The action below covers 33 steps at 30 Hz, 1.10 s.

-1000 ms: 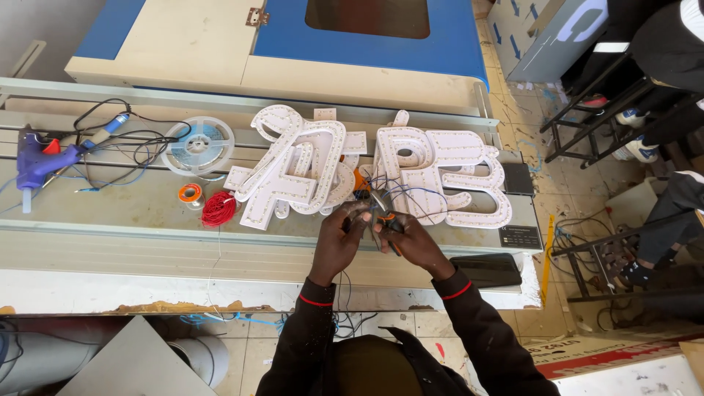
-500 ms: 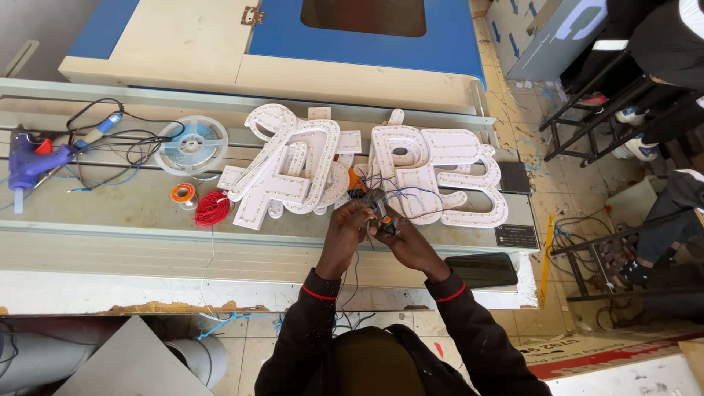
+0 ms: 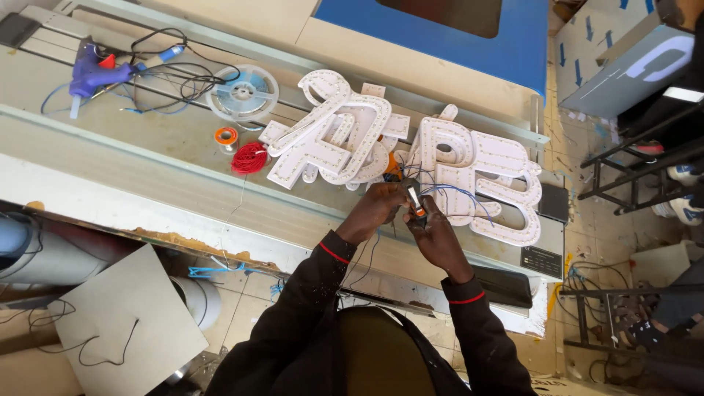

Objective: Connecting electrical wires to LED strips inside sign letters using pliers and manual twisting.

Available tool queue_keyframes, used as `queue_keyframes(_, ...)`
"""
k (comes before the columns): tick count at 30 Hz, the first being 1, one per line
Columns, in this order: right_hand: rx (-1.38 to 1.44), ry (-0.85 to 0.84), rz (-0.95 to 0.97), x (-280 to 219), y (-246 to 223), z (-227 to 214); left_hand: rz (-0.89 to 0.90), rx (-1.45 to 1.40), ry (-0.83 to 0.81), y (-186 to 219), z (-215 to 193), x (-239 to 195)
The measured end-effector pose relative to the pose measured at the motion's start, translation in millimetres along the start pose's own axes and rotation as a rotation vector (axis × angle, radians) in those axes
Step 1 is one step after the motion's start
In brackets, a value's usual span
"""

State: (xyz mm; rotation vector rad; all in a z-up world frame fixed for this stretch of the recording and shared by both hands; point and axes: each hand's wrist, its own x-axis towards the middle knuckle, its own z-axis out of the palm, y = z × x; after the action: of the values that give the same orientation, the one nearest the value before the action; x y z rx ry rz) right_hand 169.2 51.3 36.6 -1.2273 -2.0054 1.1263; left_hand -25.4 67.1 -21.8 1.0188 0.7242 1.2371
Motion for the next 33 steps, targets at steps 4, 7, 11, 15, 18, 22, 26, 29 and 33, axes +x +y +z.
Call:
queue_keyframes(4, -0.015, 0.058, 0.049, 6, 31, 12, 0.043, 0.111, 0.005, 11, -1, -1)
queue_keyframes(7, -0.089, 0.075, 0.115, 12, 34, 15, 0.112, 0.223, 0.094, 30, 11, -14)
queue_keyframes(11, -0.197, 0.101, 0.119, 18, 26, 14, 0.292, 0.623, 0.250, 20, 16, -16)
queue_keyframes(15, -0.343, 0.204, 0.069, 23, 43, 25, 0.531, 1.032, 0.394, -11, 8, -11)
queue_keyframes(18, -0.287, 0.205, 0.120, 25, 47, 31, 0.527, 1.042, 0.463, -22, 2, -3)
queue_keyframes(22, -0.153, 0.154, 0.127, 17, -4, 24, 0.460, 0.768, 0.485, 0, 0, -7)
queue_keyframes(26, 0.019, 0.134, 0.015, 13, -15, 27, 0.266, 0.348, 0.444, -10, -18, -1)
queue_keyframes(29, -0.066, 0.152, -0.031, 12, -19, 22, 0.146, 0.244, 0.388, 0, -14, -5)
queue_keyframes(33, -0.206, 0.031, 0.022, 7, -24, 22, 0.078, 0.190, 0.358, 31, 1, -20)
